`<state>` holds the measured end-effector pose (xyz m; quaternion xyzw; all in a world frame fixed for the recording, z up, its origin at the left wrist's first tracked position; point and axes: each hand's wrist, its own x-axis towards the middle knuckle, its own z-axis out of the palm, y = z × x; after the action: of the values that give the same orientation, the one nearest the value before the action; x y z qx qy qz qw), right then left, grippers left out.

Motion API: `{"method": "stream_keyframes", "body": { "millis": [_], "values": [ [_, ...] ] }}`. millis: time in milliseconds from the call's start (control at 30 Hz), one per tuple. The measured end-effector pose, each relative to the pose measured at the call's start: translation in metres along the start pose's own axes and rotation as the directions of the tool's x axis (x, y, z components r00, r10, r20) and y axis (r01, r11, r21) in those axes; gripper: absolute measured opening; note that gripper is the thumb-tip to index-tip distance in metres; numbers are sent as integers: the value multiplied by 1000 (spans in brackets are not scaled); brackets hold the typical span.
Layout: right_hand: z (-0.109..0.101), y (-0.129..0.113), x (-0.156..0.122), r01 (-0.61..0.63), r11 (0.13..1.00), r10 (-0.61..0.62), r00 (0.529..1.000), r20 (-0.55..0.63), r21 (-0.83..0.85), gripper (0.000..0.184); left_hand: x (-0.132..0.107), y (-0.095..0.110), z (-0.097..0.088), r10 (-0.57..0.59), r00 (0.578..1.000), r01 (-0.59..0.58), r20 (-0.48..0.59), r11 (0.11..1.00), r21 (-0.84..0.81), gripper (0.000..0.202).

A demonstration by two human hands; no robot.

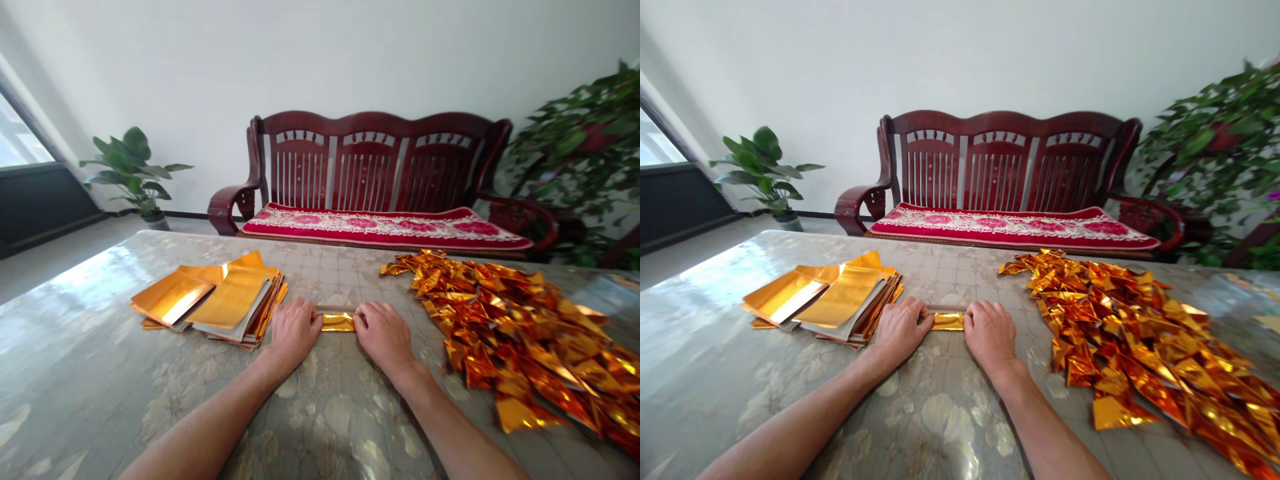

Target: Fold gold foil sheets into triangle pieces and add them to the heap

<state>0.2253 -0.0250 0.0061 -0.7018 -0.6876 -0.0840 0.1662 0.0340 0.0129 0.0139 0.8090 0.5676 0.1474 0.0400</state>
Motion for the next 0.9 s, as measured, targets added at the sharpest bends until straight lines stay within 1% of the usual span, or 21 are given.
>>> {"method": "stream_keyframes", "body": {
  "millis": [200, 333, 467, 567, 633, 733, 833, 900],
  "values": [
    [3, -2, 1, -34, 999, 34, 999, -7, -29, 13, 1, 0, -1, -14, 1000, 14, 12, 1000, 16, 24],
    [1, -3, 0, -44, 998, 44, 999, 3, -42, 11, 1, -2, 1, -10, 1000, 10, 2, 1000, 25, 24],
    [0, -5, 1, -46, 997, 47, 999, 17, -56, 11, 1, -6, 4, -10, 1000, 10, -22, 1000, 8, 20],
    [-1, -6, 1, -43, 997, 45, 999, 29, -65, 11, 1, -7, 3, -4, 998, 6, -62, 1000, 28, 25],
    [-1, -6, 2, -42, 997, 45, 998, 35, -70, 11, 0, -7, 2, 30, 995, -24, -92, 998, 57, 25],
    [0, -7, 2, -40, 996, 44, 998, 42, -78, 11, -1, -5, 2, 125, 987, -118, -101, 990, 72, 16],
    [-1, -7, 2, -40, 995, 44, 998, 48, -87, 12, -1, -6, 4, 189, 979, -189, -75, 982, 18, 11],
    [-1, -6, 2, -36, 996, 41, 998, 51, -87, 13, 0, -8, 6, 188, 979, -191, -73, 981, -32, 12]
  ]
}}
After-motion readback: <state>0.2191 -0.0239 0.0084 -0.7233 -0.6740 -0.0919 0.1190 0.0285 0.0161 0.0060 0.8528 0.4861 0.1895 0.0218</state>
